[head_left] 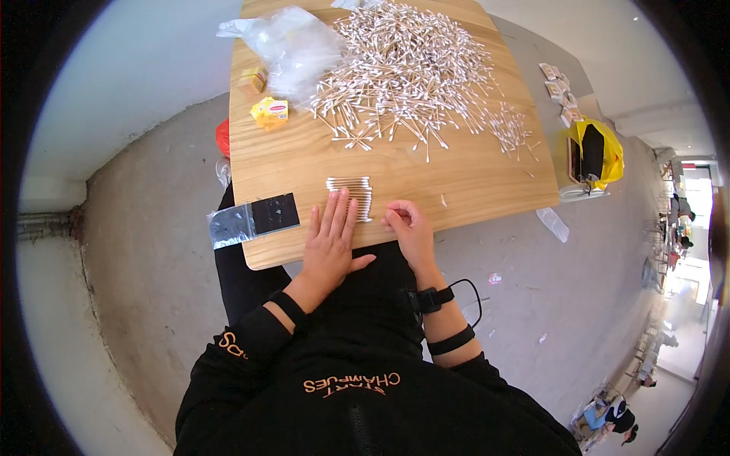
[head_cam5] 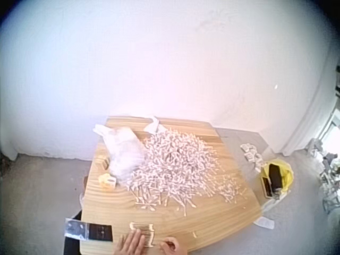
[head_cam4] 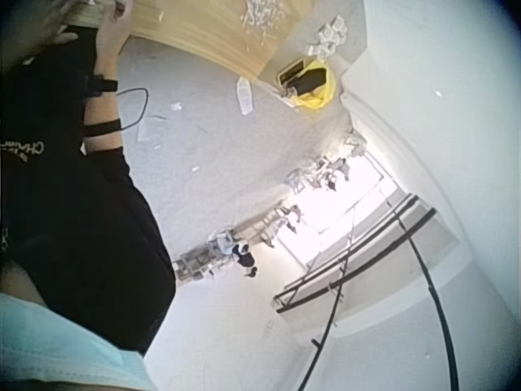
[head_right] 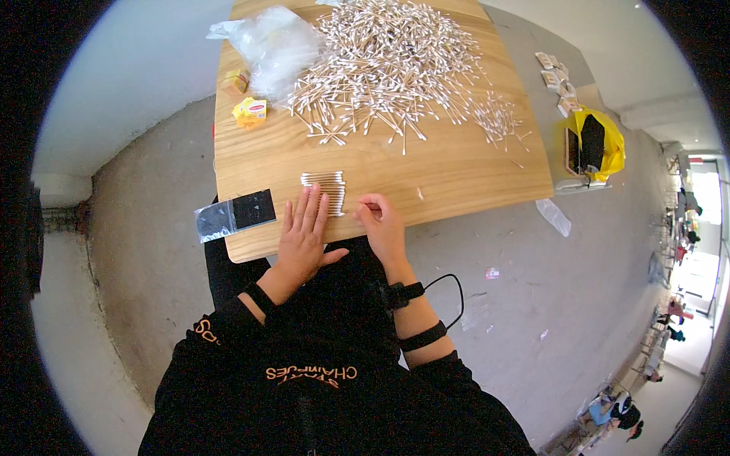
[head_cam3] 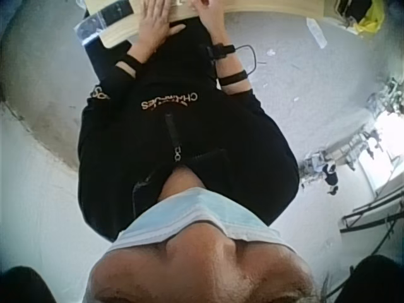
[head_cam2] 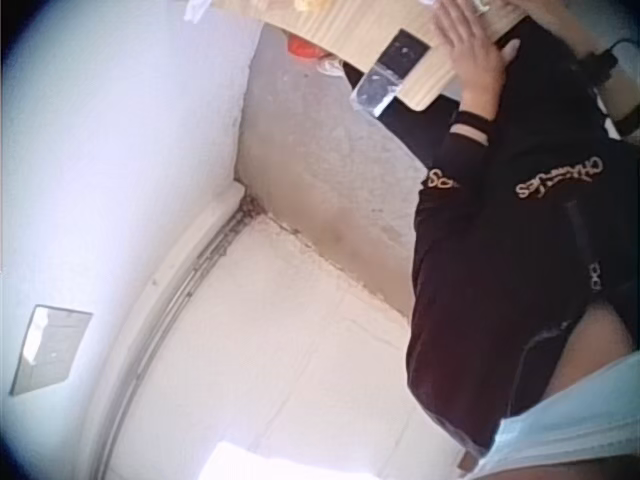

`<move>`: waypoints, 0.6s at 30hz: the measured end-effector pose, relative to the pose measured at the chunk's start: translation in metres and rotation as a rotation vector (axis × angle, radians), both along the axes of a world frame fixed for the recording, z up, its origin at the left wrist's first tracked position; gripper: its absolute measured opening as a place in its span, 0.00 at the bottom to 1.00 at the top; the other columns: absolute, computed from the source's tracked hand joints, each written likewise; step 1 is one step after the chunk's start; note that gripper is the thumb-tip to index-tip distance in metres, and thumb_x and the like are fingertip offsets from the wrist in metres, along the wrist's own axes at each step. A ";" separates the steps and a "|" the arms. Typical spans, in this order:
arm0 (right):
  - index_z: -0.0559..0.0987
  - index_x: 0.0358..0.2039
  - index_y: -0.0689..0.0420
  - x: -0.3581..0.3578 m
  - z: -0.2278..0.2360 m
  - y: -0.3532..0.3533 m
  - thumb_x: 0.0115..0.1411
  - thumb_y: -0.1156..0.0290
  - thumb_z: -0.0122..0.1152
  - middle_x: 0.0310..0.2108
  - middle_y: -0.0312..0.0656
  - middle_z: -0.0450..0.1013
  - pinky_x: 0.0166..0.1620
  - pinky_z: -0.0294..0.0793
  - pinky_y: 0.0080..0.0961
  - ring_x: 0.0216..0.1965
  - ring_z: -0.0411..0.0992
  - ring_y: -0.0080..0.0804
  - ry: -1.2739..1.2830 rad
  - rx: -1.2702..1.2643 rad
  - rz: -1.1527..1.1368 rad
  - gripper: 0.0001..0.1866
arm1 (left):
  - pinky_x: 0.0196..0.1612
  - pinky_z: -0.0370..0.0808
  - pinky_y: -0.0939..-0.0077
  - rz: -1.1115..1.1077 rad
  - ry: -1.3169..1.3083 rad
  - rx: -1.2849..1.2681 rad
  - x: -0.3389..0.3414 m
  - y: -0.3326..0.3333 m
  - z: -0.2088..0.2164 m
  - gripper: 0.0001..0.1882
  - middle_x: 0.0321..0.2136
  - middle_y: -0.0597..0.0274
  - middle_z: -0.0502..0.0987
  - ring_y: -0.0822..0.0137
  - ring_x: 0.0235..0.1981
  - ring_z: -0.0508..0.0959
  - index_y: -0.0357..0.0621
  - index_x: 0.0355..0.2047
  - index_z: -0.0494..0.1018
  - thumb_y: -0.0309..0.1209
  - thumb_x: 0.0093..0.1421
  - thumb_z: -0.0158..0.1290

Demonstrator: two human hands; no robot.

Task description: The person aligns cotton swabs by hand and slides them into small plastic bags on a table.

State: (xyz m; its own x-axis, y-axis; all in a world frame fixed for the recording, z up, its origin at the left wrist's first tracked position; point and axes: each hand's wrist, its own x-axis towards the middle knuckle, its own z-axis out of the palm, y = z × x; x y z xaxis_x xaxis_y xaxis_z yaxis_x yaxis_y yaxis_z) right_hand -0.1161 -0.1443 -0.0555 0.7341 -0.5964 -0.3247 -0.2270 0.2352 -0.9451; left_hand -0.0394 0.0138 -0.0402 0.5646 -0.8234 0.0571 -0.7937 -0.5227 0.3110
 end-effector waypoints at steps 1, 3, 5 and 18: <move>0.74 0.37 0.62 0.000 0.000 -0.001 0.56 0.74 0.57 0.31 0.40 0.74 0.37 0.73 0.23 0.33 0.73 0.25 0.000 0.000 -0.002 0.09 | 0.64 0.43 0.53 -0.010 -0.001 0.013 0.000 -0.001 -0.001 0.58 0.65 0.47 0.45 0.53 0.67 0.45 0.36 0.63 0.47 0.61 0.41 0.56; 0.75 0.35 0.62 0.001 0.002 -0.001 0.54 0.74 0.59 0.31 0.42 0.74 0.36 0.73 0.23 0.32 0.73 0.26 0.037 -0.179 0.060 0.08 | 0.64 0.42 0.51 -0.026 0.000 0.027 0.000 -0.001 -0.001 0.59 0.65 0.46 0.45 0.52 0.67 0.44 0.35 0.63 0.46 0.62 0.41 0.56; 0.76 0.33 0.61 0.002 0.007 -0.001 0.52 0.75 0.61 0.30 0.42 0.73 0.35 0.73 0.23 0.30 0.73 0.28 0.043 -0.374 0.149 0.08 | 0.65 0.41 0.53 -0.029 -0.024 0.067 -0.001 0.001 -0.002 0.58 0.65 0.51 0.46 0.57 0.67 0.44 0.38 0.63 0.48 0.64 0.41 0.53; 0.78 0.23 0.56 0.011 0.016 0.004 0.44 0.73 0.68 0.25 0.40 0.68 0.31 0.71 0.25 0.25 0.70 0.30 0.184 -0.699 0.344 0.06 | 0.64 0.42 0.51 0.030 0.029 0.008 0.000 0.001 -0.003 0.61 0.64 0.39 0.43 0.47 0.66 0.44 0.37 0.63 0.48 0.62 0.37 0.59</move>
State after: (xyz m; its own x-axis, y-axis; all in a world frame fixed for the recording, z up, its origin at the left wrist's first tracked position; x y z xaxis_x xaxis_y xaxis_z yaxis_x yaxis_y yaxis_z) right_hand -0.1056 -0.1405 -0.0395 0.8847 -0.4567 -0.0937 -0.3462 -0.5089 -0.7882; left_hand -0.0396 0.0151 -0.0428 0.5907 -0.8062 0.0337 -0.7682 -0.5491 0.3293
